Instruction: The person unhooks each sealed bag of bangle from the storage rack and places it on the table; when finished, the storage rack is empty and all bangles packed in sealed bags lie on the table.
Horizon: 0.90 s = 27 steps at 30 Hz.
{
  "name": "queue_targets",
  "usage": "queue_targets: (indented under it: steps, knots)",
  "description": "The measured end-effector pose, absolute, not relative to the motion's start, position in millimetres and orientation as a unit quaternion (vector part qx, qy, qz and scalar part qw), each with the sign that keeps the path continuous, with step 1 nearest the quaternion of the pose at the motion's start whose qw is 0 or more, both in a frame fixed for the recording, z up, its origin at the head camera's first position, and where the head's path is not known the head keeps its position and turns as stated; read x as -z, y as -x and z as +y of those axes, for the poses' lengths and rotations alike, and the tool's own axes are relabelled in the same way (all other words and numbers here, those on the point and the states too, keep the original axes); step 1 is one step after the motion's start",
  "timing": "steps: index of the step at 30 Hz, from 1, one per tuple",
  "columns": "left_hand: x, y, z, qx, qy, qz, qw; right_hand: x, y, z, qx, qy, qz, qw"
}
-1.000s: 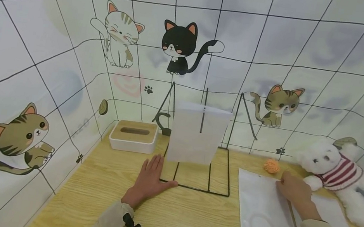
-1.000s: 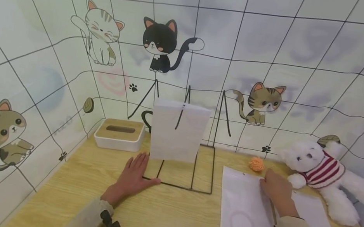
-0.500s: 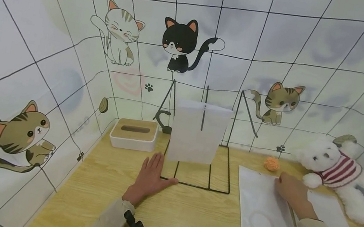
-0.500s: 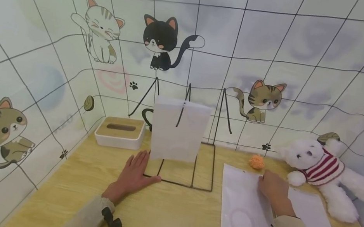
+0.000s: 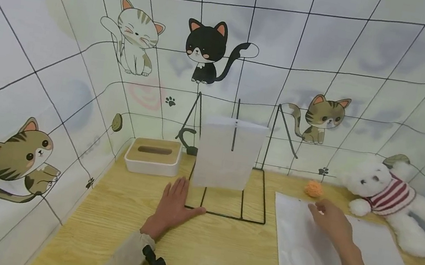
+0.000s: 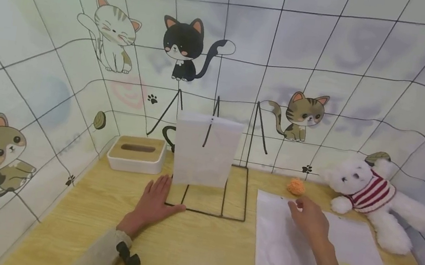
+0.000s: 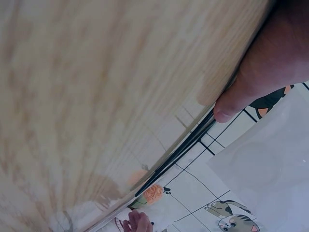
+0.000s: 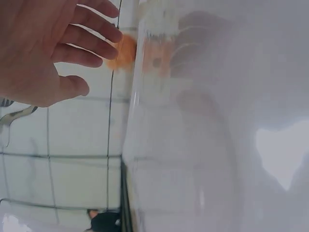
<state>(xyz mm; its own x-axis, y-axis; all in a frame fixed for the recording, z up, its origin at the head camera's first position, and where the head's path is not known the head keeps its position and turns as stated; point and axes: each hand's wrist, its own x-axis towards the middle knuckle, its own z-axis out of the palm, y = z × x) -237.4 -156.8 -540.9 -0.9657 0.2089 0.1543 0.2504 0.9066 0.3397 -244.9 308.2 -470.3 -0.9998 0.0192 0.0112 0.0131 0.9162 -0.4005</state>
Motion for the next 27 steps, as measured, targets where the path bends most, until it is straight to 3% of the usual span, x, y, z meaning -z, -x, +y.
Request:
queue_targets:
  steps: [10,19,27]
  knots:
    - [537.3,238.1,-158.6,0.181,0.115,-0.975,0.055,466.4,218.9,235.3,-0.37,-0.049,-0.927,0.038]
    - [539.2,236.4,-160.8,0.183,0.117,-0.974,0.059,483.9,195.1,168.1,-0.432,-0.062,-0.899,-0.031]
    - [536.0,234.8,-158.2,0.195,0.125,-0.97,0.069,507.7,200.2,141.3,-0.45,-0.056,-0.891,0.019]
